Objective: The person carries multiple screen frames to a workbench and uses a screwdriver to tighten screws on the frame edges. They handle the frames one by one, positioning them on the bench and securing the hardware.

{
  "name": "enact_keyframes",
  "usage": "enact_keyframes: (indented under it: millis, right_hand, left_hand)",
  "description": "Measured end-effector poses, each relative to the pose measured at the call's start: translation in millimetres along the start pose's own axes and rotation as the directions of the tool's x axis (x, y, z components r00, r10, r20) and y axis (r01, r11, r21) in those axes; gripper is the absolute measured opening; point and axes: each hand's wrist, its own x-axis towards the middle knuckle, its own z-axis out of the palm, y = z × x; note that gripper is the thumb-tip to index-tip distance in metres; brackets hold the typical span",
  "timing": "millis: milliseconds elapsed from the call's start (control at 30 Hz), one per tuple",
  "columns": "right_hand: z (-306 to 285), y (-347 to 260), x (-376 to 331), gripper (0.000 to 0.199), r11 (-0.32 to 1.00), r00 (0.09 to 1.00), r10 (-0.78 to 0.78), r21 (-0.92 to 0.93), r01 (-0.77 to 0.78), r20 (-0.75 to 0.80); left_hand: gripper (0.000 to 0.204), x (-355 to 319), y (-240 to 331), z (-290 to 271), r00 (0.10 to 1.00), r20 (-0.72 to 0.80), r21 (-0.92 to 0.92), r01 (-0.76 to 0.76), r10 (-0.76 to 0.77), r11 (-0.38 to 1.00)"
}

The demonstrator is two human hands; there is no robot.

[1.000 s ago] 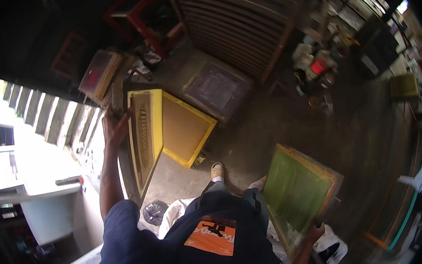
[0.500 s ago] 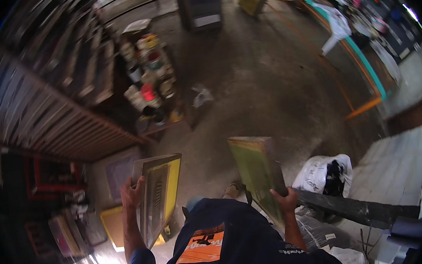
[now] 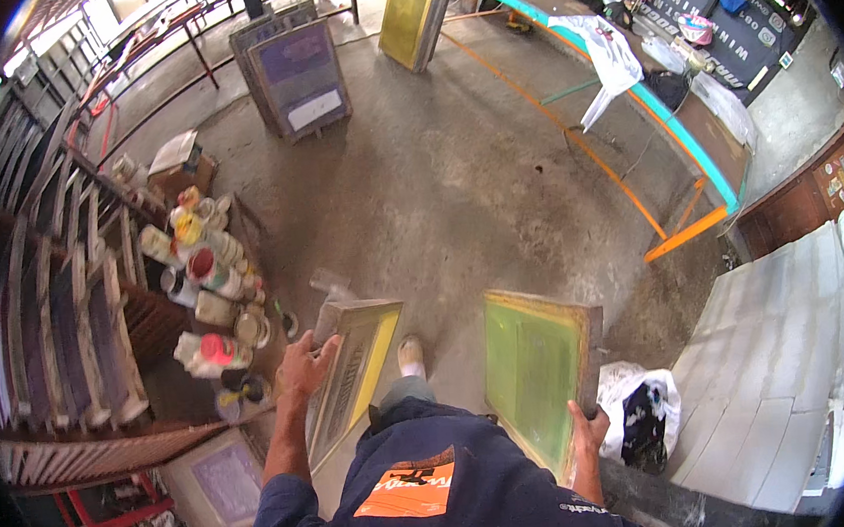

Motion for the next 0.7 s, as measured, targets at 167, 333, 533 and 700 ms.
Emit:
enact_keyframes:
  millis: [167, 333, 533, 700]
  right_hand:
    - [52.8, -31.8, 105.2, 0.056, 0.987, 0.990, -0.102, -0.137, 0.088, -0.097]
    - [117.3, -111.5, 200.3, 0.064, 0.917, 0.968, -0.070, -0.397, -0.033, -0.241]
    - [190.2, -171.8, 361.2, 0.068, 0.847, 0.973, 0.026, -0.512, -0.142, -0.227]
    - [280.6, -289.3, 523.2, 0.071, 0.868, 0.991, 0.092, -0.480, -0.127, -0.095]
  left_hand:
    - [0.064, 185.3, 29.0, 58.0, 0.989, -0.134, 0.074, -0.061, 0.070, 0.995]
    - [0.056, 339.4, 112.4, 73.3, 0.999, -0.054, 0.080, -0.005, 0.009, 0.997]
    - [0.061, 519.5, 151.4, 109.8, 0.994, -0.107, 0.138, 0.010, 0.005, 0.990]
    - [0.054, 682.1, 179.8, 121.8, 0.989, -0.141, 0.151, -0.027, 0.049, 0.988]
